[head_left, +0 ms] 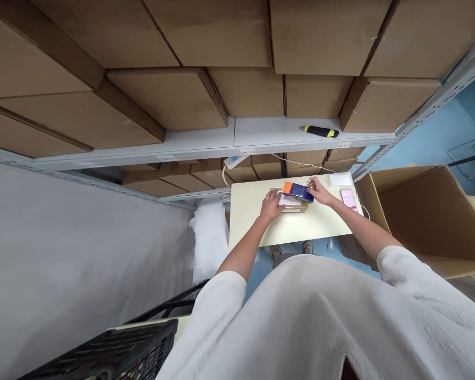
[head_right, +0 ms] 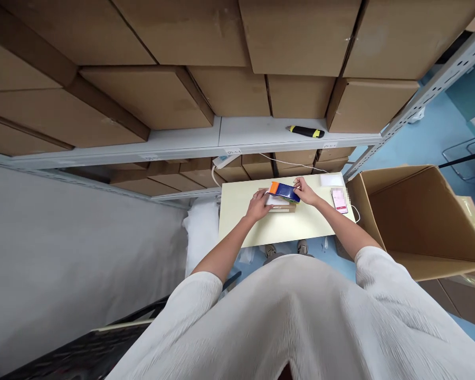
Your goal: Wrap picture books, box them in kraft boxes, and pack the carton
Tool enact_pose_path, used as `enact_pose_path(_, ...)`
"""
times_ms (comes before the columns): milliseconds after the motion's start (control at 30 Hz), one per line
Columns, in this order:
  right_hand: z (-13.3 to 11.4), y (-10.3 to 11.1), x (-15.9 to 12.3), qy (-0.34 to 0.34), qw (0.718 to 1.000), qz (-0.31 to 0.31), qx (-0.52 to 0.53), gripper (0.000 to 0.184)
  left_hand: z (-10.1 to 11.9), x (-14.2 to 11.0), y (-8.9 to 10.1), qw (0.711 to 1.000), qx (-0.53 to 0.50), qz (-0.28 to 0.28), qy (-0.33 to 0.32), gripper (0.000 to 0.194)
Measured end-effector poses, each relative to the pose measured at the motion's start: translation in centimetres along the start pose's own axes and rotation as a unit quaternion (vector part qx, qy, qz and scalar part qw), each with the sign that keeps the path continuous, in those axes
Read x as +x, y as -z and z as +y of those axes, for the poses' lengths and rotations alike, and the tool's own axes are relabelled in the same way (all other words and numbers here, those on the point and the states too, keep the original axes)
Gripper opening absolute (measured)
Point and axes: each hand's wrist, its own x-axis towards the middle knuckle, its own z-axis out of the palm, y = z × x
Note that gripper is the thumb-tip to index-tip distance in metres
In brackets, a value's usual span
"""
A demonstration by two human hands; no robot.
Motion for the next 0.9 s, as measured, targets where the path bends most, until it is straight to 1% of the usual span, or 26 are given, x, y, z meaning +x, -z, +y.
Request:
enact_pose_path(100, -1.1, 0.6, -0.7, 0.050, 0.994, -0.015, -0.098, 0.019, 0.0, 0.0, 0.1, 1.000, 0.000, 0.002, -0.001, 0.064)
enact_pose_path(167, -1.9, 0.8, -1.2, 0.053, 0.984, -0.029, -0.167, 0.017, 0.1, 0.0, 0.2, 1.000, 0.003, 0.000, -0.005, 0.063)
enact_pose_path(200, -2.3, 0.9, -1.5, 0.048, 0.978, -0.034, -0.199, 0.021, 0.2, -0.1, 0.2, 1.000, 0.006, -0.002, -0.006, 0.062)
enact_pose_path(300, -3.1, 1.2, -2.0, 0.043, 0.959, -0.034, -0.279, 0.043, 0.3, -0.2, 0.4, 1.000, 0.008, -0.011, -0.003, 0.061)
enact_pose_path(367, -3.3, 1.5, -2.3, 0.044, 0.949, -0.033, -0.310, 0.047, 0.3, -0.2, 0.4, 1.000, 0.006, -0.014, -0.001, 0.061)
enact_pose_path(433, -3.2, 1.9, -2.6, 0.031, 0.950, -0.034, -0.310, 0.048, 0.3, -0.1, 0.5, 1.000, 0.002, -0.018, 0.001, 0.061)
enact_pose_path(500, -3.0, 2.3, -2.9, 0.018, 0.958, -0.033, -0.286, 0.050, 0.2, 0.1, 0.5, 1.000, -0.005, -0.026, 0.001, 0.062)
enact_pose_path(600, -2.7, 2.4, -3.0, 0.026, 0.970, -0.022, -0.239, 0.053, 0.1, 0.4, 0.6, 0.999, -0.018, -0.030, 0.000, 0.063)
enact_pose_path(800, -2.2, 1.2, -2.4, 0.047, 0.987, 0.001, -0.153, 0.048, 0.1, 0.2, 0.6, 0.998, -0.053, -0.016, 0.004, 0.059)
enact_pose_path(900, -1.3, 0.8, -2.2, 0.046, 0.989, 0.006, -0.142, 0.047, 0.3, 0.1, 0.9, 0.994, -0.101, 0.020, 0.025, 0.053)
